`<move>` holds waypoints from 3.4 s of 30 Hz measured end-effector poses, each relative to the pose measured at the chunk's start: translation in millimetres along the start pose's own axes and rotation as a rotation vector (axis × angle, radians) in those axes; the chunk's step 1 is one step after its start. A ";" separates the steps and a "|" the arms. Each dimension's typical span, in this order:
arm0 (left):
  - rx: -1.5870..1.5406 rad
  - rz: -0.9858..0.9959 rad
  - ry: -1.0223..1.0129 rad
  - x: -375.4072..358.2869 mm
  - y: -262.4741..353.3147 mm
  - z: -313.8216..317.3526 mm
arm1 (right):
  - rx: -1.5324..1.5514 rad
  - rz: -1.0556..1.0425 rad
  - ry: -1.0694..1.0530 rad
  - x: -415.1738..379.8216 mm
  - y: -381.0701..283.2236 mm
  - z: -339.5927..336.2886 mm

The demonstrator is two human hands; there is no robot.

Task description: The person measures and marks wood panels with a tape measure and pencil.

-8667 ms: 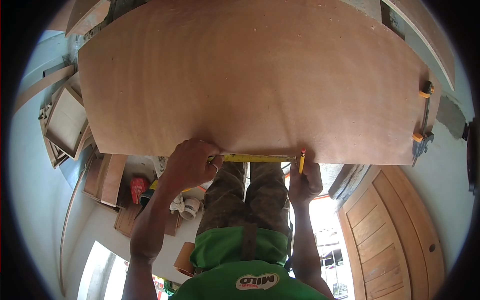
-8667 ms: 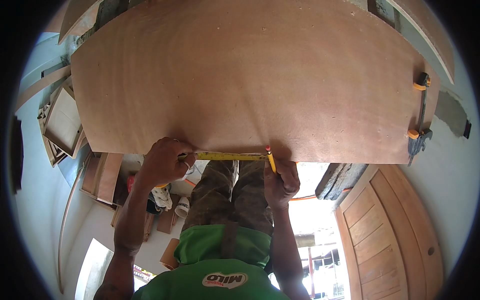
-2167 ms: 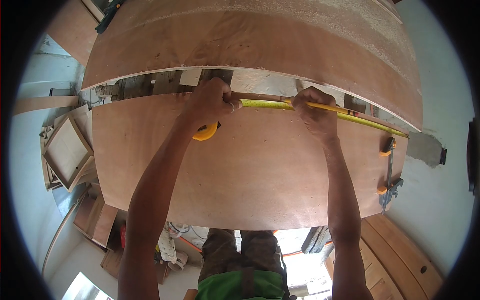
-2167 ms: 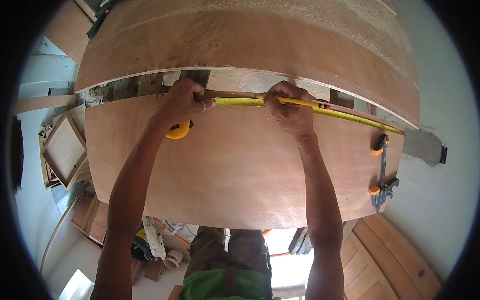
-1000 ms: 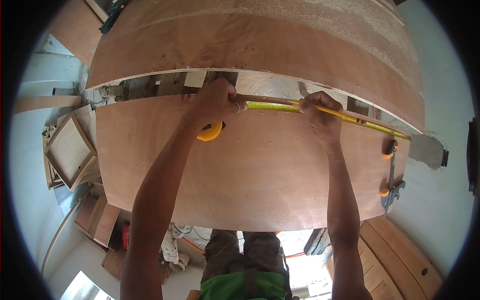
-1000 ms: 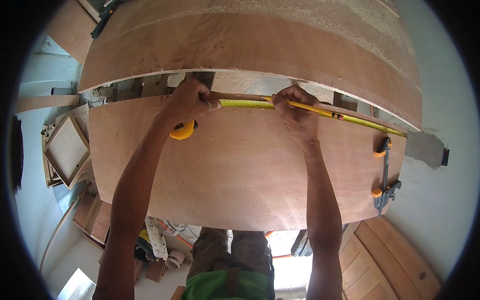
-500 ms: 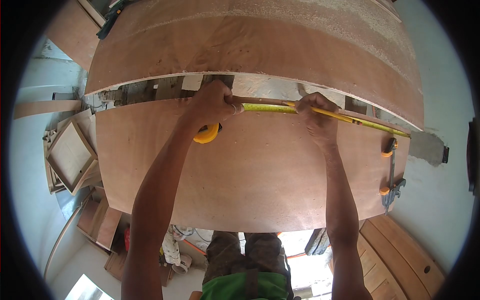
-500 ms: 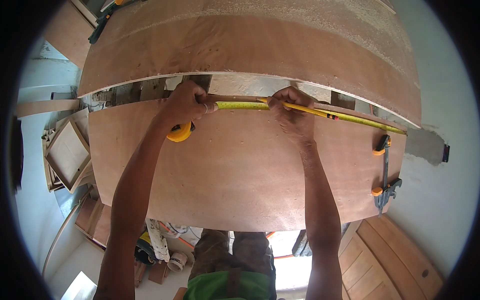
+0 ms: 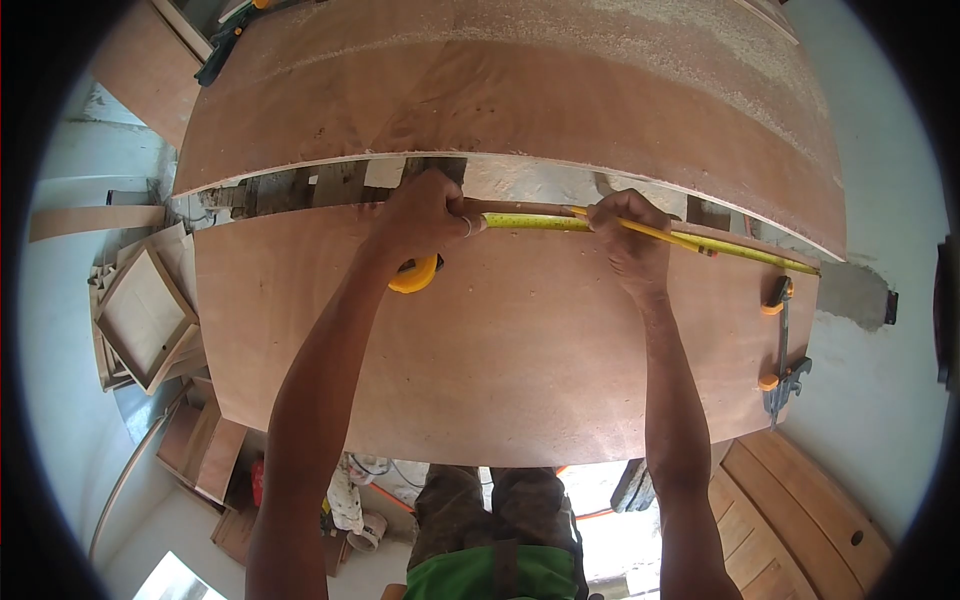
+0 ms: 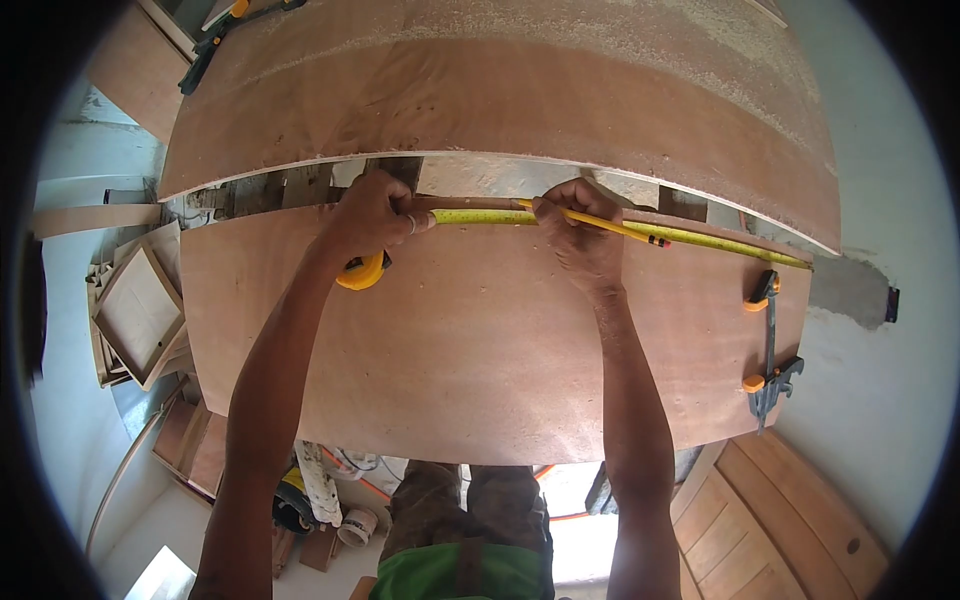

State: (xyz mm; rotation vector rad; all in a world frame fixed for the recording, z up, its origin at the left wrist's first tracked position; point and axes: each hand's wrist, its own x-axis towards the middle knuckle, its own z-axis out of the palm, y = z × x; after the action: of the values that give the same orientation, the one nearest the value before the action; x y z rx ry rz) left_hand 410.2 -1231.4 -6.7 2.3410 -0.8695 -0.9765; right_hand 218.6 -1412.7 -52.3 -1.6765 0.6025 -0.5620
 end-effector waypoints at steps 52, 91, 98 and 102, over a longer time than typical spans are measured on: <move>0.028 -0.052 -0.028 -3.0 8.3 -5.3 | 0.160 -0.004 0.104 -6.6 9.4 5.8; 0.350 0.287 0.263 -23.3 -8.3 31.3 | -0.053 0.725 0.479 -569.3 -82.4 -112.1; 0.425 0.269 0.274 -28.8 -3.9 30.2 | -0.471 0.656 0.149 -665.7 -43.2 -119.1; 0.394 0.179 0.223 -49.1 18.3 16.0 | -0.709 0.430 -0.079 -683.5 -16.7 -120.5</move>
State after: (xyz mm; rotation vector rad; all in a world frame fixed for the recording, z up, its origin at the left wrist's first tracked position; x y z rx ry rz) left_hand 364.3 -1212.4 16.7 2.5712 -1.2424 -0.4919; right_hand -370.7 -1045.9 -42.5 -2.1179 1.1583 0.0511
